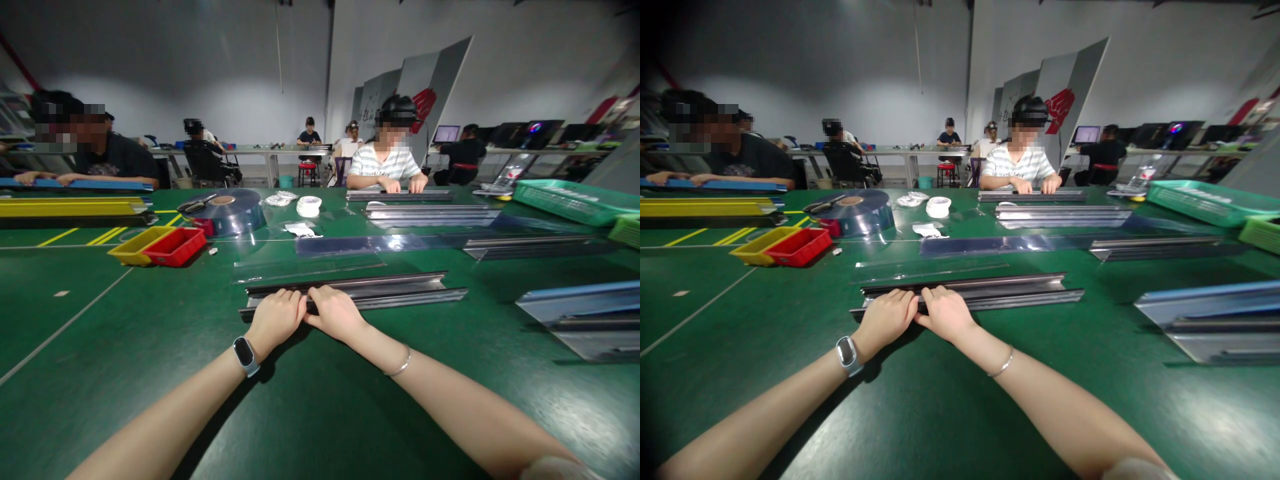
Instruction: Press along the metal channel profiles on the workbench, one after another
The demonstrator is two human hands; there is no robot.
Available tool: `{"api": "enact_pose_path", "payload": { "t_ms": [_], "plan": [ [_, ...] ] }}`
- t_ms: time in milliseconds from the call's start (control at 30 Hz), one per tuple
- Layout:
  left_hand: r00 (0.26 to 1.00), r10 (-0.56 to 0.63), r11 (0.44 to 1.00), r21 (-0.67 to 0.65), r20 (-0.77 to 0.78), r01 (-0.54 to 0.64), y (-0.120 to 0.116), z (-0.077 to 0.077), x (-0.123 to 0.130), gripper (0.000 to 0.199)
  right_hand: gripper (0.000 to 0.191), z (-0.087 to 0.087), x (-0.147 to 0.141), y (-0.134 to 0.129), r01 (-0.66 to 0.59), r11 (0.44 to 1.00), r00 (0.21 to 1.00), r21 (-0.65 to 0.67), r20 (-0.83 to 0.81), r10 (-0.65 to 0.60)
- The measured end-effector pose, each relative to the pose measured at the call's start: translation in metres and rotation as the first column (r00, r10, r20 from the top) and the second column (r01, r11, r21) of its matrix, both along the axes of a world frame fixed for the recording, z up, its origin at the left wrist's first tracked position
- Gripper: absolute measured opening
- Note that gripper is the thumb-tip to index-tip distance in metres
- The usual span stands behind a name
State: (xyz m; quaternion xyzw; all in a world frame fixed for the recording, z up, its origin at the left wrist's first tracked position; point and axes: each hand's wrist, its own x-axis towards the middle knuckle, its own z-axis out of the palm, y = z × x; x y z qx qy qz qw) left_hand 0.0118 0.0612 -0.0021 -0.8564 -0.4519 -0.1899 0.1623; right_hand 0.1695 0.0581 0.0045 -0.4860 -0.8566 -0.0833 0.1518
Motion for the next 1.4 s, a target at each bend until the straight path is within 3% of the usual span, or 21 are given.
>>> {"api": "enact_pose_path", "payload": {
  "t_ms": [1400],
  "plan": [
    [0.996, -0.082, 0.995, 0.055, 0.046, 0.08, 0.0018, -0.0004, -0.0016, 0.028, 0.026, -0.0025, 0.0009, 0.0015, -0.006, 1.0, 1.0, 0.01, -0.012, 0.006]
  ]
}}
